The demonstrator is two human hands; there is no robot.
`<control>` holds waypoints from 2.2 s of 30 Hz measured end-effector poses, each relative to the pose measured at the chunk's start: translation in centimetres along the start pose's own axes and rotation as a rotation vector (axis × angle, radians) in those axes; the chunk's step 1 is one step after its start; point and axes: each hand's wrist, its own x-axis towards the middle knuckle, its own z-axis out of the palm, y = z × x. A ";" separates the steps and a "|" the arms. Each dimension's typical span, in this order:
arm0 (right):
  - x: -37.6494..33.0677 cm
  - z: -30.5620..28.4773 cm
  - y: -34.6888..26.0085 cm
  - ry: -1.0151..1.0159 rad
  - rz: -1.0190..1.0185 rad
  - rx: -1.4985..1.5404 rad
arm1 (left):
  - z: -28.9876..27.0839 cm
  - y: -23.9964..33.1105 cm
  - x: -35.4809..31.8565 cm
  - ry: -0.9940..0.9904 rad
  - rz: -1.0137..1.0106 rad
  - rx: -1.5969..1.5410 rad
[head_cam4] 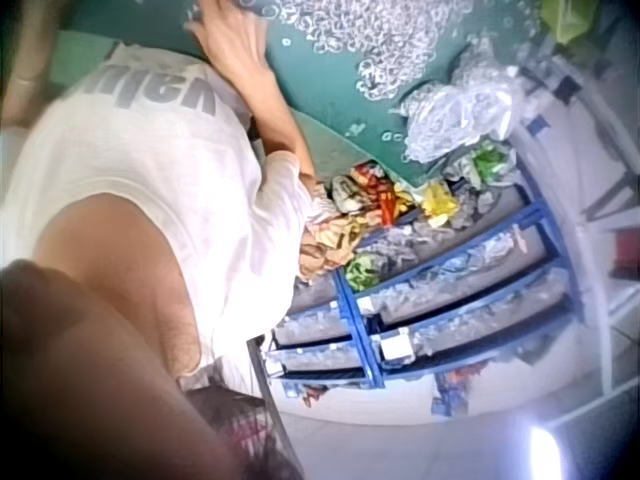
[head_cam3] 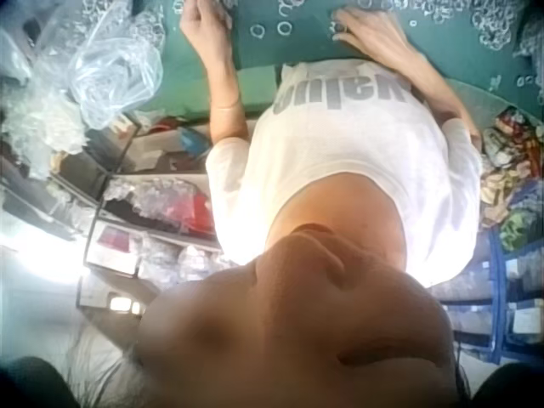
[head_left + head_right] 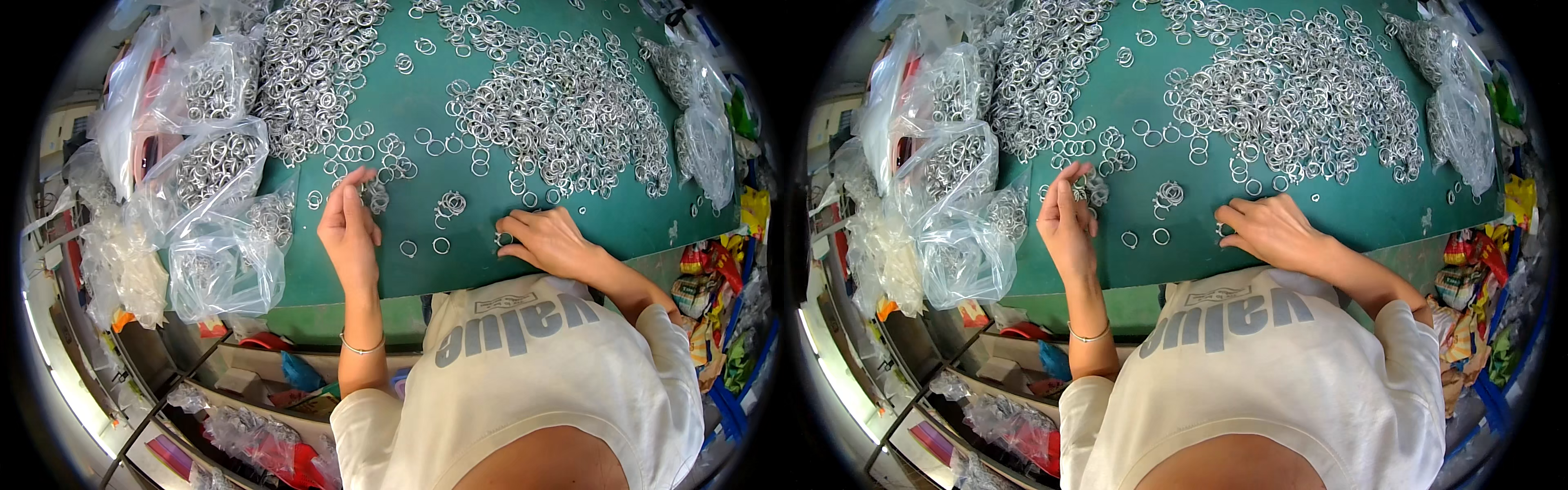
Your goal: The person picks up and sorts small silver-colored metal rings on a green surface by hand, gathering them from a large pile and placing them into plastic bags.
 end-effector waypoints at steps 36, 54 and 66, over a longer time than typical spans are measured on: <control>7.2 0.9 -1.2 0.044 -0.263 -0.067 | -1.1 -2.6 -5.8 -0.016 0.256 0.904; 7.0 1.9 -0.6 0.197 -0.243 0.016 | -5.2 -2.0 0.9 0.286 0.471 1.051; 6.2 2.3 -1.1 0.228 -0.333 -0.087 | -4.9 0.7 -0.5 0.134 -0.110 -0.041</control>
